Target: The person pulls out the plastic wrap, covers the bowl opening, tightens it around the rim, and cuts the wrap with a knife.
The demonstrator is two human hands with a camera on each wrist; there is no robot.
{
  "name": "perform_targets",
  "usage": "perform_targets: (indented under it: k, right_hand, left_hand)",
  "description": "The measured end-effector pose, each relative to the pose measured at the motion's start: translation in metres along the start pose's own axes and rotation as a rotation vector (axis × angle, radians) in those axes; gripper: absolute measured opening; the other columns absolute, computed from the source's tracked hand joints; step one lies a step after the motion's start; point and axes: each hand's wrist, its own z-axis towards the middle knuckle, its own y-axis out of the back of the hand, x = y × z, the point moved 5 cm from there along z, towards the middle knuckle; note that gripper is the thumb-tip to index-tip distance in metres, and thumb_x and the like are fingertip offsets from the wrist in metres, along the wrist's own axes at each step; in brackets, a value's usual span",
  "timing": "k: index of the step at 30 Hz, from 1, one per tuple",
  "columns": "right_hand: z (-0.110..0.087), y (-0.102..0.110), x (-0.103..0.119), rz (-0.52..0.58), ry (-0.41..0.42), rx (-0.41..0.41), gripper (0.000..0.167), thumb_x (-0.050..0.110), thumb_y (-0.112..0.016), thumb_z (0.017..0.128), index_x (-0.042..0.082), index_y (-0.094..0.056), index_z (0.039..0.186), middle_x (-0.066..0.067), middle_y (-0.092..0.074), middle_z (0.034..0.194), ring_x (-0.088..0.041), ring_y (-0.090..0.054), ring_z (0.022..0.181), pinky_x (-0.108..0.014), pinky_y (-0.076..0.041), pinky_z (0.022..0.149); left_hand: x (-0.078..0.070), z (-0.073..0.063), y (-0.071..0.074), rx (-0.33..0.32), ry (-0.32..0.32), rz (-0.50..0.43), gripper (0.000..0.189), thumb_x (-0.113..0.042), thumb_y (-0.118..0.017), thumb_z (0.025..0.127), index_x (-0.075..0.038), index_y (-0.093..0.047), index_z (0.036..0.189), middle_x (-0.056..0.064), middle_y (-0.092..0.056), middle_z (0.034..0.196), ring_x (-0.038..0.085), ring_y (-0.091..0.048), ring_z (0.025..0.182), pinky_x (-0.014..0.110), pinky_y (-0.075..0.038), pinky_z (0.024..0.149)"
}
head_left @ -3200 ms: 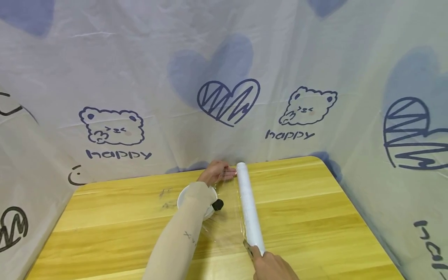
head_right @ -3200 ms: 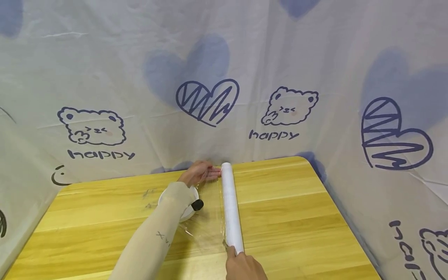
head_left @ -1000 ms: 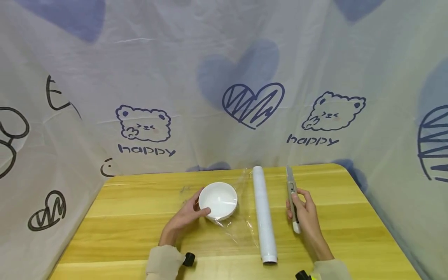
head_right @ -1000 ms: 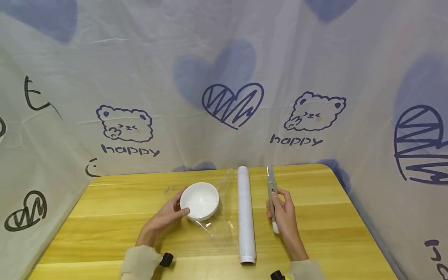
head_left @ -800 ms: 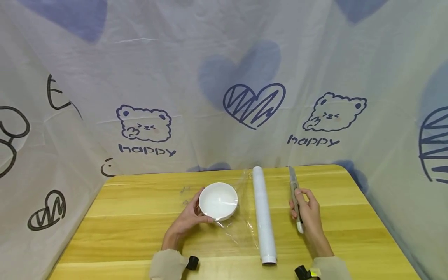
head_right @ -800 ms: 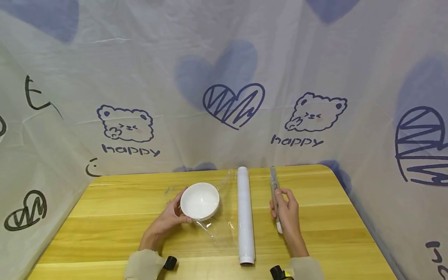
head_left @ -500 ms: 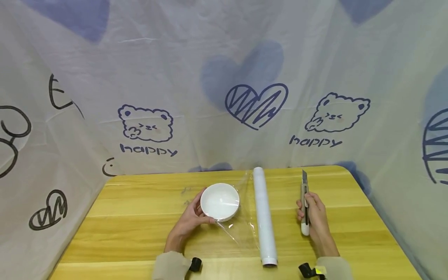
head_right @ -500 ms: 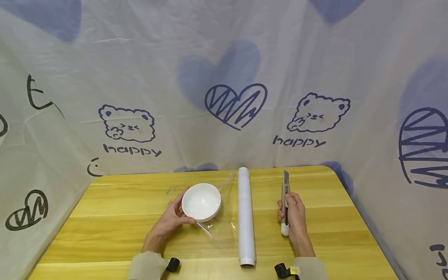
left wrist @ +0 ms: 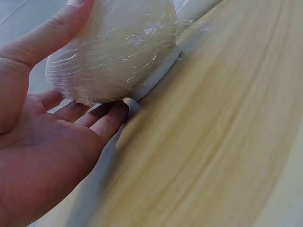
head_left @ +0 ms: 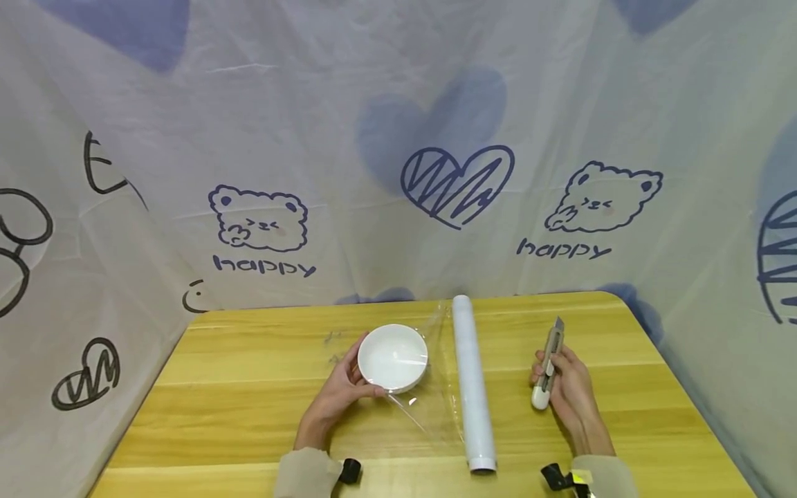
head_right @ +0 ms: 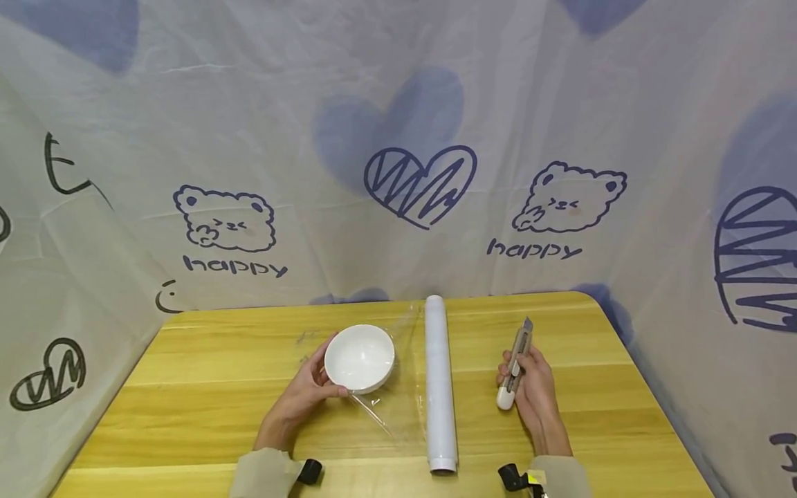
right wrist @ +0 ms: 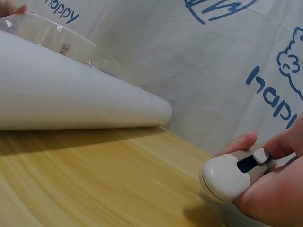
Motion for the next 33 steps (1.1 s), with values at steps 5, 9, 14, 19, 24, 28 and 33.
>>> perform_targets:
  k: [5, 9, 14, 19, 24, 28, 33]
  right_hand:
    - [-0.001, 0.003, 0.000, -0.057, -0.007, -0.015, 0.059, 0.010, -0.020, 0.113, 0.012, 0.009, 0.164, -0.009, -0.044, 0.131, -0.011, -0.051, 0.089, -0.029, -0.052, 0.079]
    - [-0.001, 0.008, 0.001, -0.096, -0.002, -0.023, 0.063, 0.002, -0.021, 0.111, 0.009, 0.011, 0.163, -0.010, -0.040, 0.137, -0.011, -0.051, 0.098, -0.029, -0.052, 0.082]
    - [0.000, 0.011, 0.004, -0.112, -0.006, -0.015, 0.073, -0.008, -0.025, 0.106, 0.014, 0.012, 0.164, -0.007, -0.037, 0.147, -0.013, -0.049, 0.115, -0.030, -0.053, 0.084]
    - [0.000, 0.009, 0.004, -0.171, 0.006, -0.009, 0.083, -0.013, -0.030, 0.102, 0.021, 0.014, 0.164, -0.008, -0.023, 0.161, -0.019, -0.037, 0.131, -0.029, -0.051, 0.087]
    - [-0.001, 0.010, 0.007, -0.160, 0.049, 0.002, 0.094, -0.019, -0.032, 0.098, 0.032, 0.011, 0.164, 0.000, -0.030, 0.152, -0.017, -0.039, 0.118, -0.028, -0.049, 0.080]
    - [-0.003, 0.013, 0.010, -0.134, 0.062, -0.049, 0.096, -0.020, -0.036, 0.097, 0.035, 0.001, 0.166, 0.003, -0.036, 0.143, -0.014, -0.042, 0.109, -0.027, -0.048, 0.078]
    - [-0.001, 0.016, 0.011, -0.240, 0.040, -0.141, 0.087, -0.012, -0.048, 0.101, 0.024, -0.002, 0.166, -0.011, -0.033, 0.151, -0.013, -0.046, 0.126, -0.022, -0.050, 0.099]
  left_hand:
    - [0.000, -0.002, 0.001, -0.002, 0.001, 0.002, 0.123, 0.013, -0.087, 0.071, -0.002, -0.008, 0.164, 0.024, -0.016, 0.167, 0.036, -0.035, 0.145, 0.031, -0.045, 0.110]
    - [-0.001, -0.002, 0.001, -0.006, 0.007, 0.007, 0.121, 0.011, -0.088, 0.072, -0.004, -0.011, 0.164, 0.024, -0.017, 0.167, 0.037, -0.037, 0.145, 0.031, -0.046, 0.109]
    - [-0.004, -0.003, 0.000, -0.005, 0.011, 0.005, 0.122, 0.011, -0.088, 0.072, -0.004, -0.011, 0.165, 0.024, -0.017, 0.167, 0.039, -0.035, 0.145, 0.031, -0.046, 0.109]
    - [-0.004, -0.003, 0.001, -0.014, 0.015, 0.012, 0.122, 0.012, -0.088, 0.071, -0.005, -0.012, 0.165, 0.024, -0.017, 0.167, 0.036, -0.039, 0.143, 0.031, -0.048, 0.107]
    - [-0.002, -0.002, 0.002, -0.005, 0.016, 0.007, 0.121, 0.012, -0.088, 0.071, -0.005, -0.012, 0.165, 0.024, -0.018, 0.167, 0.036, -0.038, 0.144, 0.031, -0.046, 0.109]
    - [-0.002, -0.002, 0.002, -0.005, 0.022, 0.009, 0.121, 0.011, -0.088, 0.072, -0.005, -0.013, 0.165, 0.024, -0.019, 0.167, 0.038, -0.036, 0.145, 0.031, -0.046, 0.109]
    - [-0.002, -0.001, 0.002, -0.010, 0.031, 0.005, 0.121, 0.009, -0.089, 0.072, -0.006, -0.013, 0.165, 0.023, -0.019, 0.167, 0.038, -0.032, 0.147, 0.031, -0.045, 0.110]
